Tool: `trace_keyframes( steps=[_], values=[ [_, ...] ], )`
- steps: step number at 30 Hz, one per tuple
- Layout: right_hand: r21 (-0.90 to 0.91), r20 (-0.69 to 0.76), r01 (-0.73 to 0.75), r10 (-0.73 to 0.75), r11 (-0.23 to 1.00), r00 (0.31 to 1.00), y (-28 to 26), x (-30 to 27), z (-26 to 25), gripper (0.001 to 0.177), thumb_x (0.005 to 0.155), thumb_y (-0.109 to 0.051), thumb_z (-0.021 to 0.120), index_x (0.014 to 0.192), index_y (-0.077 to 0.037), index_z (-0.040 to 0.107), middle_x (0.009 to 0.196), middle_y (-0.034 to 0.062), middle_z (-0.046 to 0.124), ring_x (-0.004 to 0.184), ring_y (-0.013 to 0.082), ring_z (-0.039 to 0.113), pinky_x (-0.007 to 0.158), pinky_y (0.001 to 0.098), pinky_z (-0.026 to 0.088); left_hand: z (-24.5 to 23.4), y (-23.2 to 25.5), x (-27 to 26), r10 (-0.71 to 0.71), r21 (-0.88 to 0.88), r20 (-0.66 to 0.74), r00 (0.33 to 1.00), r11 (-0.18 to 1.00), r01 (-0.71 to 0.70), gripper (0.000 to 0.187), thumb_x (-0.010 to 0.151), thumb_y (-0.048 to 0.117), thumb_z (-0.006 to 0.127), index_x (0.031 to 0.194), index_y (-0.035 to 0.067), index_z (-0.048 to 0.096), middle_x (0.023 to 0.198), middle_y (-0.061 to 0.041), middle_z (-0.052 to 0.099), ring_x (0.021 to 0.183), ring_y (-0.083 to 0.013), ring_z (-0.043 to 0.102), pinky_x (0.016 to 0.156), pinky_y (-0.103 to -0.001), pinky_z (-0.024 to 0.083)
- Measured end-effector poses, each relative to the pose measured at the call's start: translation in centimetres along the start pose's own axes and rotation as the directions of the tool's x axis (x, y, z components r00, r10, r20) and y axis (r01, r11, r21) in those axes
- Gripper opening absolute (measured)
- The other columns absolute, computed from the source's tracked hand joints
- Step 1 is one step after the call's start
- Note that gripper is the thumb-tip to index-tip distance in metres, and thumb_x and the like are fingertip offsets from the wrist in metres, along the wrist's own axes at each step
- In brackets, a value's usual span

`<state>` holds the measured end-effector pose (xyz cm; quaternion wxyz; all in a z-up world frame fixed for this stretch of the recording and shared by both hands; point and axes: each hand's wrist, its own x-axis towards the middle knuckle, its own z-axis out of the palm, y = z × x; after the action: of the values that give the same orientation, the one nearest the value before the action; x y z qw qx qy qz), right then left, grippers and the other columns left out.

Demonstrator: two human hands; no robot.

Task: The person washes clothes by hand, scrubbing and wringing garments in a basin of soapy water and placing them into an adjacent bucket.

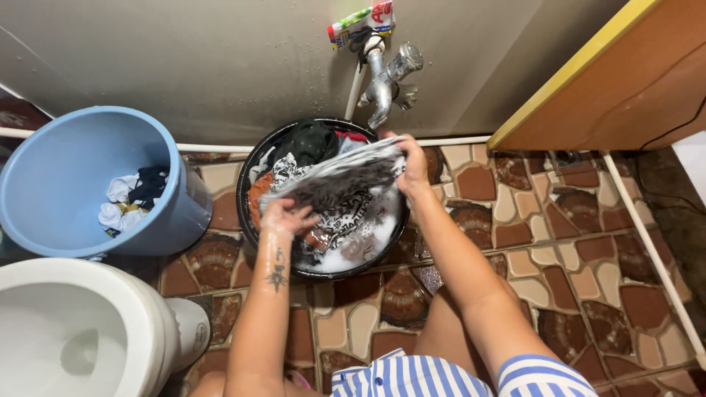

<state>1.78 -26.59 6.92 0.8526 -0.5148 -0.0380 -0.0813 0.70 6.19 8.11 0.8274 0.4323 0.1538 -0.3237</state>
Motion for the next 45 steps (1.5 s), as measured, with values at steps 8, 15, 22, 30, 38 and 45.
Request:
trace_keyframes(
  steps=[8,15,22,30,38,45],
  values=[
    [-0.51,0.373,0.571,-0.432,0.644,0.821,-2.3,-12.1,20.1,0.01,0.09,-0.017,0.075,0.092,-0.011,0.068,0.086,0.0002,0.068,0.068,0.0116,0.064,0.061,0.0259,0.054,3.3,-6.9,4.9,0.031,-0.224,0.127,0.991,0.975,-0.002,0.048,0.097,0.053,0.051,0.114,0.009,0.057,0.107,-0.012,0.061,0.096,-0.0271,0.059,0.079,-0.041,0.051],
    [-0.548,0.475,0.749,-0.599,0.372,0.645,0.1,-6.1,15.0,0.023,0.087,-0.021,0.079,0.074,-0.009,0.064,0.074,0.0047,0.066,0.062,0.015,0.064,0.055,0.0297,0.053,3.2,-9.9,5.6,0.117,-0.307,0.108,0.987,0.948,-0.078,0.041,0.097,0.051,0.054,0.106,0.011,0.058,0.095,-0.009,0.062,0.084,-0.0226,0.061,0.069,-0.036,0.053],
    [-0.767,0.309,0.55,-0.56,0.332,0.769,3.7,-7.7,14.9,0.026,0.101,-0.015,0.066,0.076,-0.006,0.063,0.072,0.0089,0.062,0.062,0.0204,0.059,0.061,0.0355,0.051,3.1,-9.1,6.3,0.089,-0.393,0.066,0.994,0.918,-0.056,0.035,0.097,0.05,0.058,0.097,0.014,0.059,0.083,-0.005,0.064,0.073,-0.018,0.063,0.059,-0.031,0.054],
    [-0.754,0.041,0.332,-0.464,0.566,0.885,6.2,-4.1,9.9,0.027,0.095,-0.019,0.066,0.071,-0.009,0.064,0.062,0.0064,0.064,0.053,0.0119,0.058,0.049,0.0271,0.048,2.7,-10.5,7.5,0.043,-0.292,0.022,0.999,0.956,-0.035,0.036,0.1,0.046,0.06,0.102,0.011,0.065,0.081,-0.005,0.064,0.067,-0.0179,0.061,0.051,-0.029,0.048],
    [-0.643,0.348,0.609,-0.532,0.465,0.772,4.2,-9.2,16.2,0.016,0.092,-0.012,0.069,0.079,-0.005,0.062,0.08,0.0127,0.061,0.073,0.0296,0.06,0.07,0.0421,0.048,0.2,-7.3,7.1,-0.056,-0.452,0.396,0.917,0.857,0.247,0.034,0.09,0.042,0.062,0.098,0.009,0.068,0.092,-0.007,0.072,0.084,-0.0192,0.067,0.081,-0.035,0.057],
    [-0.715,0.056,0.28,-0.347,0.641,0.936,5.3,-5.9,10.3,0.016,0.105,-0.02,0.059,0.105,-0.004,0.058,0.106,0.0162,0.057,0.101,0.0325,0.059,0.094,0.0417,0.05,4.6,-2.7,-2.5,0.772,0.321,0.523,0.362,0.215,-0.923,0.054,0.079,0.004,0.068,0.127,-0.008,0.049,0.126,-0.019,0.059,0.117,-0.032,0.059,0.1,-0.045,0.046]
  ],
)
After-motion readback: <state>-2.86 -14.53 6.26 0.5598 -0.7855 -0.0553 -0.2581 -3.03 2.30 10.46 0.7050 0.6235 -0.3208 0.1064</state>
